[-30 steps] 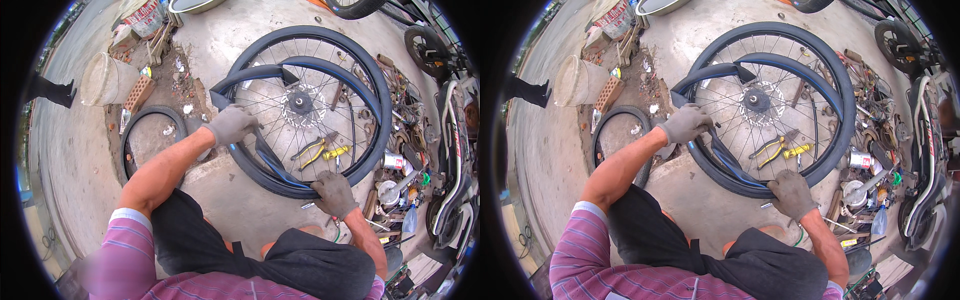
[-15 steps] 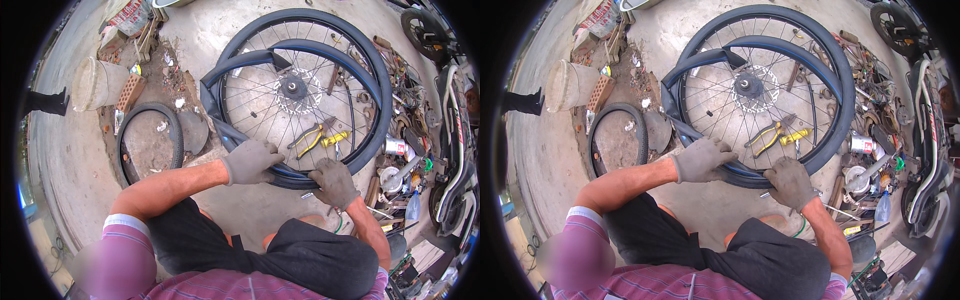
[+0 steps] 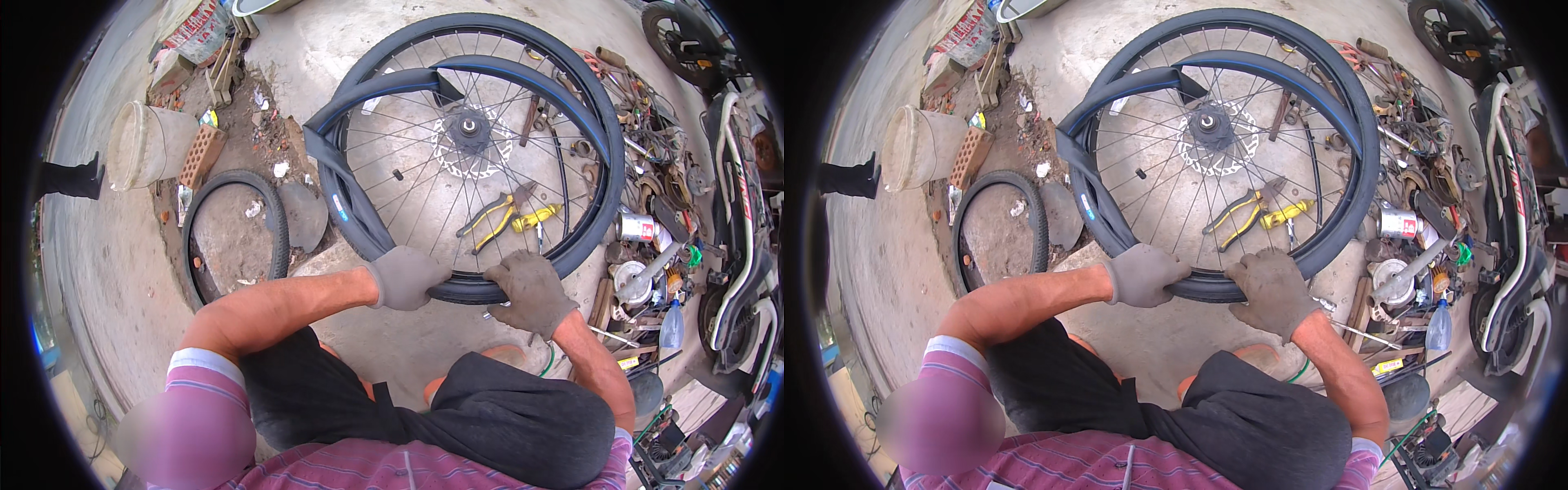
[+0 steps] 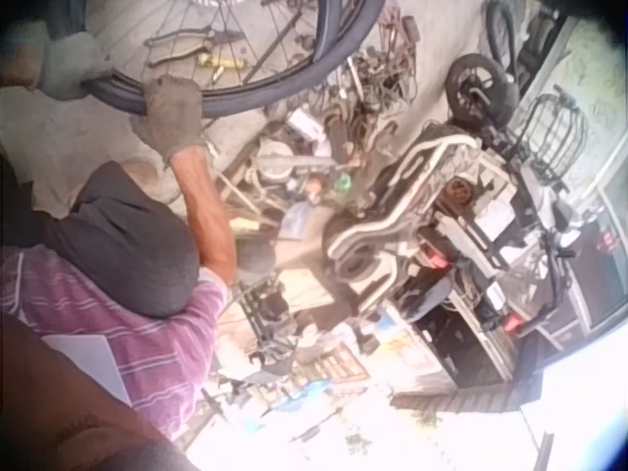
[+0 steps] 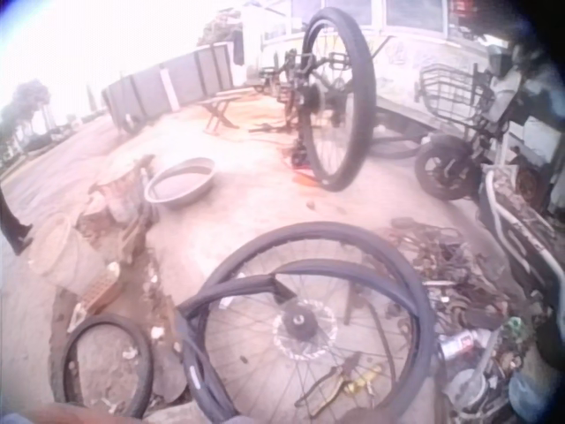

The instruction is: The person removes a bicycle tire from the rim, inspects the inner tube, and then reinstalls the tire onto the rim. They use a metal tool to pry the tire bead and manipulate the tube and tire by hand.

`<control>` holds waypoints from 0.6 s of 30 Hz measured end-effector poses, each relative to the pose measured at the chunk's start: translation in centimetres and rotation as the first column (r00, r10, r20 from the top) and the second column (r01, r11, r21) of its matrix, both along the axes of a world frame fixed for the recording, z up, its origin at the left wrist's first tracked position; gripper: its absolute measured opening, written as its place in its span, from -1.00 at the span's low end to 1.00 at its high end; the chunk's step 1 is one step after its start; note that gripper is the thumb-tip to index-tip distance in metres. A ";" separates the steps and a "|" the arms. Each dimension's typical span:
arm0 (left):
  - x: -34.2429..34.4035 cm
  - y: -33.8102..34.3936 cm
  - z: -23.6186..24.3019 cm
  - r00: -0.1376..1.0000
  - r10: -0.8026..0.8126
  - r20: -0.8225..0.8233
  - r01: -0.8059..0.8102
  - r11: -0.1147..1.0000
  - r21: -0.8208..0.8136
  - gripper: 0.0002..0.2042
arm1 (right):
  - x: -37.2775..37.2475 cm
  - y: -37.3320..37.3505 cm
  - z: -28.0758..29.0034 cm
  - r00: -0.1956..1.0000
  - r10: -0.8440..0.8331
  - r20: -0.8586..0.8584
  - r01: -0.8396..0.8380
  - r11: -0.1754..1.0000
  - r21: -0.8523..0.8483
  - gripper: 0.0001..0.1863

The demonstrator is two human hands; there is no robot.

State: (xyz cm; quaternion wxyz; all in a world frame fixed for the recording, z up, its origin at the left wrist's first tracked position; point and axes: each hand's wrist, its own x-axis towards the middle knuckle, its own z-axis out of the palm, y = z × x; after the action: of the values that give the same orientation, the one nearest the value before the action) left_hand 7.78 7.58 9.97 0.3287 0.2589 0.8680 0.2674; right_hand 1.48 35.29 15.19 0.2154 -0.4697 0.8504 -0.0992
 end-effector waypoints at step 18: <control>1.7 -5.8 -0.2 0.865 -0.015 -0.501 0.024 1.000 0.012 -0.26 | 0.4 -0.3 -0.7 0.998 -0.052 -0.041 0.048 0.994 -0.097 -0.51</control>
State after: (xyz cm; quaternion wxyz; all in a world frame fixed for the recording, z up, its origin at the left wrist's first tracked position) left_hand 9.52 1.82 9.72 0.0927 0.3310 0.9185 0.1954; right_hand 1.92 35.01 14.50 0.1714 -0.4602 0.8606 -0.1348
